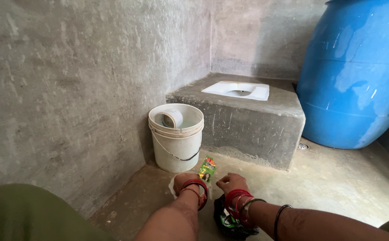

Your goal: The person sits on the floor and transfers small packaged items from a black plastic bag into a white plastic cup. The person handles the items one by one, placing them into the cup.

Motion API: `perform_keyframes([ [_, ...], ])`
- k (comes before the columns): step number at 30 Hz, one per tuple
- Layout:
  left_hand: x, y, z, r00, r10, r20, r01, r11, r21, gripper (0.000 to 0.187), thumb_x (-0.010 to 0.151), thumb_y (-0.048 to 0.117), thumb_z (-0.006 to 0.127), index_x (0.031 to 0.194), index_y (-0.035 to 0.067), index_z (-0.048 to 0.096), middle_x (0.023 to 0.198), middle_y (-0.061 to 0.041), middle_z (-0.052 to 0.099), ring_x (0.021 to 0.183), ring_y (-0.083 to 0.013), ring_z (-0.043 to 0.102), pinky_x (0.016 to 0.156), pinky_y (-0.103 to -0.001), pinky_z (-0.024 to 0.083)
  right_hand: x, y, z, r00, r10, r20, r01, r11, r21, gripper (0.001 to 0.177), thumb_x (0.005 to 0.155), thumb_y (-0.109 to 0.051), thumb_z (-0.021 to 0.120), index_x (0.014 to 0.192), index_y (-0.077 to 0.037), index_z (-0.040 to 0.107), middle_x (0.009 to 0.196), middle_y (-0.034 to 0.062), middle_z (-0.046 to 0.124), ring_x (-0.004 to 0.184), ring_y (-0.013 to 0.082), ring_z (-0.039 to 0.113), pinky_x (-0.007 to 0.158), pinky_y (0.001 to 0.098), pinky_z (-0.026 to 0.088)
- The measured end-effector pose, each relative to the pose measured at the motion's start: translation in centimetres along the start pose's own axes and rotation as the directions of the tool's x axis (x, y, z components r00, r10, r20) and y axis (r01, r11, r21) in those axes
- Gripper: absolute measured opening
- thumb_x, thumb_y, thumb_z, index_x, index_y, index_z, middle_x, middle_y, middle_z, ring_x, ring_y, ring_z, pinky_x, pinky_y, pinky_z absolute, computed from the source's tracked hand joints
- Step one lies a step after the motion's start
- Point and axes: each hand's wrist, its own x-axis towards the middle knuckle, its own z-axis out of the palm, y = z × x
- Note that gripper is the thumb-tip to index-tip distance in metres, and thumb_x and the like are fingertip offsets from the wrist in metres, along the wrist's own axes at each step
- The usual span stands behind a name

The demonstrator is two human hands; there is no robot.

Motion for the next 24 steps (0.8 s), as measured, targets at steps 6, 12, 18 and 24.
perform_keyframes([
  [6, 0.6, -0.3, 2.2, 0.997, -0.025, 0.079, 0.028, 0.999, -0.038, 0.026, 0.078, 0.016, 0.085, 0.096, -0.001, 0.079, 0.094, -0.014, 0.079, 0.082, -0.0238, 0.075, 0.075, -0.037, 0.059, 0.6, 1.9, -0.4, 0.976, 0.21, 0.062, -0.219, 0.944, 0.246, 0.028, 0.08, -0.032, 0.08, 0.101, -0.013, 0.086, 0.101, 0.0129, 0.084, 0.094, 0.0267, 0.08, 0.089, 0.037, 0.059],
  [12, 3.3, -1.4, 5.6, 0.955, 0.163, 0.247, -0.175, 0.984, 0.031, 0.023, 0.077, 0.016, 0.085, 0.09, -0.001, 0.079, 0.084, -0.013, 0.08, 0.069, -0.0212, 0.071, 0.065, -0.036, 0.057, 2.2, 4.6, 0.0, 0.969, 0.245, 0.042, -0.247, 0.925, 0.288, 0.034, 0.077, -0.035, 0.087, 0.103, -0.013, 0.085, 0.107, 0.0129, 0.081, 0.1, 0.0253, 0.077, 0.093, 0.0357, 0.056],
  [18, -2.1, 0.5, 4.3, 0.984, -0.096, 0.152, 0.137, 0.948, -0.286, 0.013, 0.071, 0.001, 0.087, 0.082, -0.004, 0.081, 0.078, -0.014, 0.077, 0.061, -0.0232, 0.068, 0.061, -0.038, 0.054, 2.8, 5.5, 0.1, 0.969, 0.244, 0.048, -0.238, 0.855, 0.461, 0.036, 0.078, -0.029, 0.086, 0.104, -0.005, 0.085, 0.104, 0.0176, 0.082, 0.092, 0.0271, 0.076, 0.087, 0.0378, 0.056],
  [24, -2.7, 0.6, 4.5, 0.98, -0.066, 0.185, 0.124, 0.939, -0.322, 0.013, 0.07, 0.0, 0.086, 0.079, -0.007, 0.08, 0.076, -0.015, 0.077, 0.06, -0.0252, 0.07, 0.06, -0.038, 0.054, 2.0, 4.5, -1.8, 0.909, 0.36, 0.211, -0.414, 0.718, 0.559, 0.037, 0.08, -0.023, 0.083, 0.111, -0.003, 0.082, 0.099, 0.021, 0.078, 0.076, 0.0338, 0.07, 0.068, 0.047, 0.055],
])
